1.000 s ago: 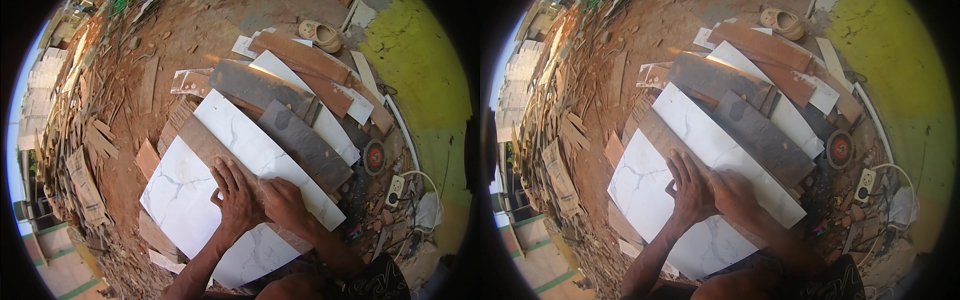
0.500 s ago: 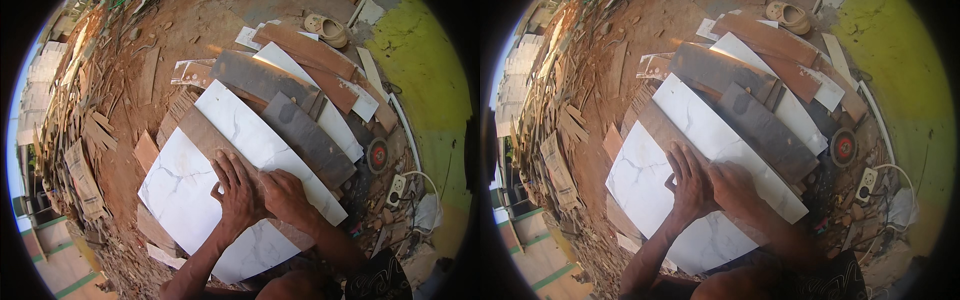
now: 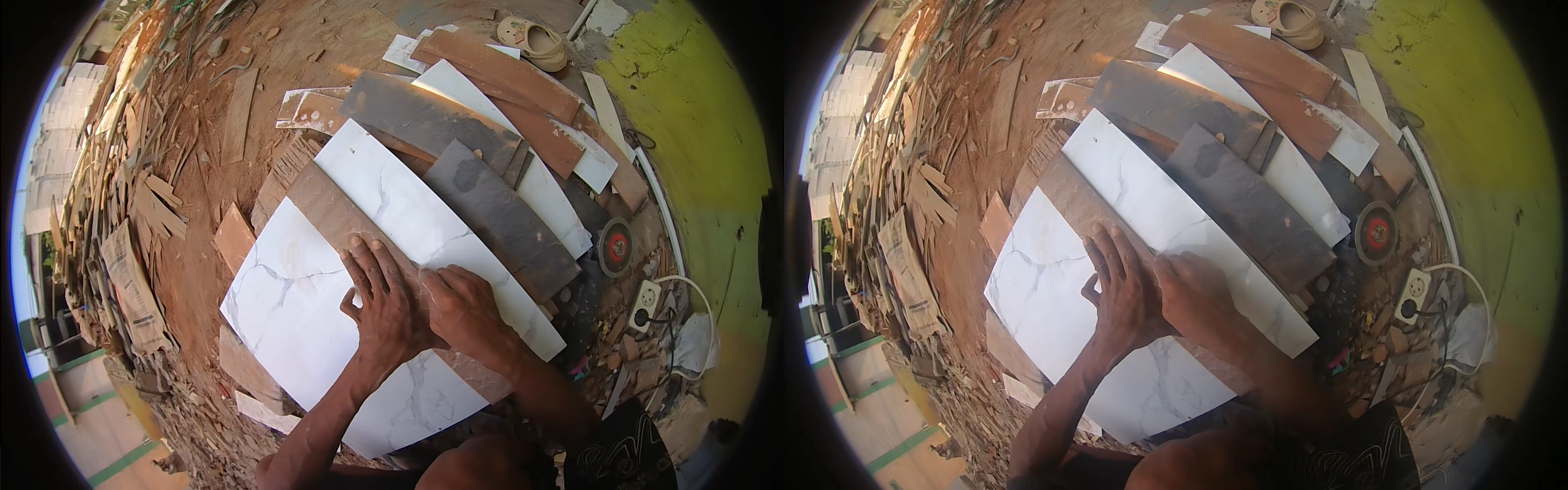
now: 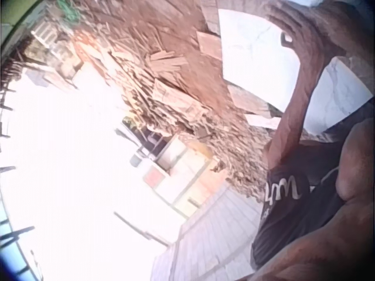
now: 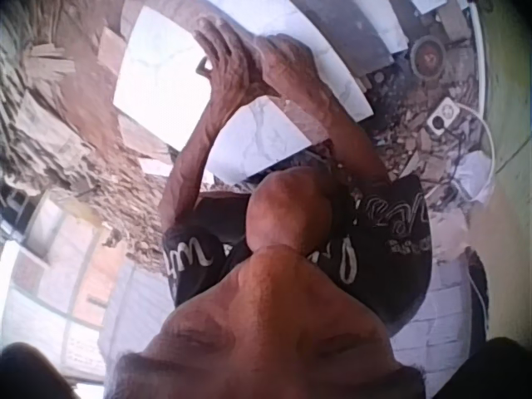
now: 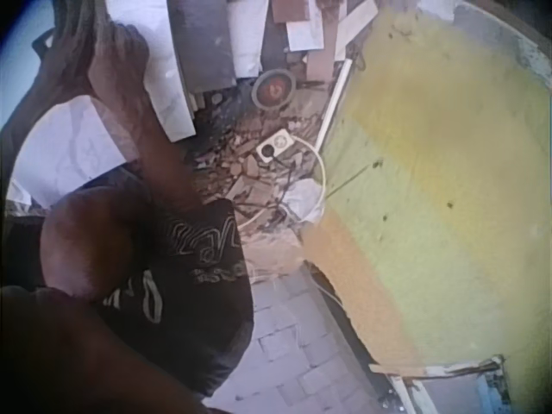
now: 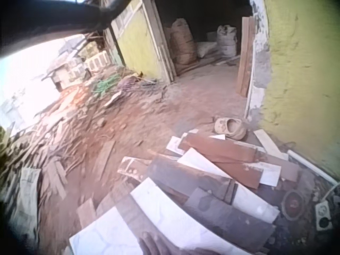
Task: The person measures and marks a white marble-patterned tile using a wooden straightedge and pencil, then uses an angle grinder to cut along the marked line. The person handles the tile and tools by hand while seated on the ground.
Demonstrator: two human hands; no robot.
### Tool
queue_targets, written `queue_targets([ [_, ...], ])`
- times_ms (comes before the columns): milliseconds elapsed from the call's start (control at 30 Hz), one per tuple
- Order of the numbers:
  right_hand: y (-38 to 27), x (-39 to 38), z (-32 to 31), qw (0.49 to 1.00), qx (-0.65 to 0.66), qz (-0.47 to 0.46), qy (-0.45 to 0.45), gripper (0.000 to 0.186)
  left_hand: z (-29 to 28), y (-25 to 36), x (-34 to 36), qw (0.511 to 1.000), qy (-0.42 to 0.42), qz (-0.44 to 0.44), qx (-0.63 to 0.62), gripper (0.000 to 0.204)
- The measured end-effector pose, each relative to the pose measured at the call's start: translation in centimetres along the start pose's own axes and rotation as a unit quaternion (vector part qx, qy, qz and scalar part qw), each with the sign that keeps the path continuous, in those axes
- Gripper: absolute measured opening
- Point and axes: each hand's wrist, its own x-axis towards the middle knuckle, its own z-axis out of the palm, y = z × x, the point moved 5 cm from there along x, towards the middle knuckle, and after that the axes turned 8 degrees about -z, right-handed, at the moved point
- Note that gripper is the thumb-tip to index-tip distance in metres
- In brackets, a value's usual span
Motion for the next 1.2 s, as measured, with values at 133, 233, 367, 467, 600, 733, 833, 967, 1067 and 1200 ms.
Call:
queue_targets([
  [133,-0.4,-0.3,0.2,1.000,0.005,-0.008,-0.020,0.022,0.0,-0.4,-0.3,1.000,0.016,0.015,0.017,0.172],
  [233,0.7,4.9,1.5,0.999,0.009,-0.027,0.047,0.017,0.2,0.9,0.2,0.999,-0.013,0.049,0.020,0.172],
  [367,0.7,10.3,2.3,0.999,0.015,-0.034,0.010,0.014,-0.2,1.0,0.3,0.997,-0.065,0.030,0.042,0.172],
  [467,1.1,7.5,1.4,1.000,0.026,-0.011,0.011,0.013,0.0,0.7,0.4,0.998,-0.045,0.027,0.038,0.175],
  [600,-0.2,-3.2,-2.1,1.000,0.002,-0.005,-0.006,0.028,-0.2,0.8,0.2,0.998,-0.055,-0.011,0.011,0.176],
  [733,-1.3,-10.0,-4.9,0.999,-0.003,0.018,-0.028,0.036,-0.4,0.6,0.0,0.995,-0.083,-0.039,0.029,0.180],
  [833,-1.3,-9.2,-4.6,1.000,0.002,0.010,-0.001,0.037,-0.1,0.8,0.1,0.997,-0.067,-0.024,0.027,0.180],
  [967,-0.1,-2.3,-1.3,0.996,0.037,-0.049,0.061,0.033,0.4,-0.1,-0.1,0.999,0.036,0.039,-0.005,0.180],
  [1067,0.5,2.7,0.0,0.997,0.033,-0.037,0.060,0.031,-0.3,1.0,0.0,0.998,-0.017,0.025,0.051,0.179],
  [1200,0.9,0.6,-0.2,0.999,0.036,-0.011,0.024,0.028,-0.1,0.8,0.0,0.998,-0.003,0.035,0.043,0.179],
])
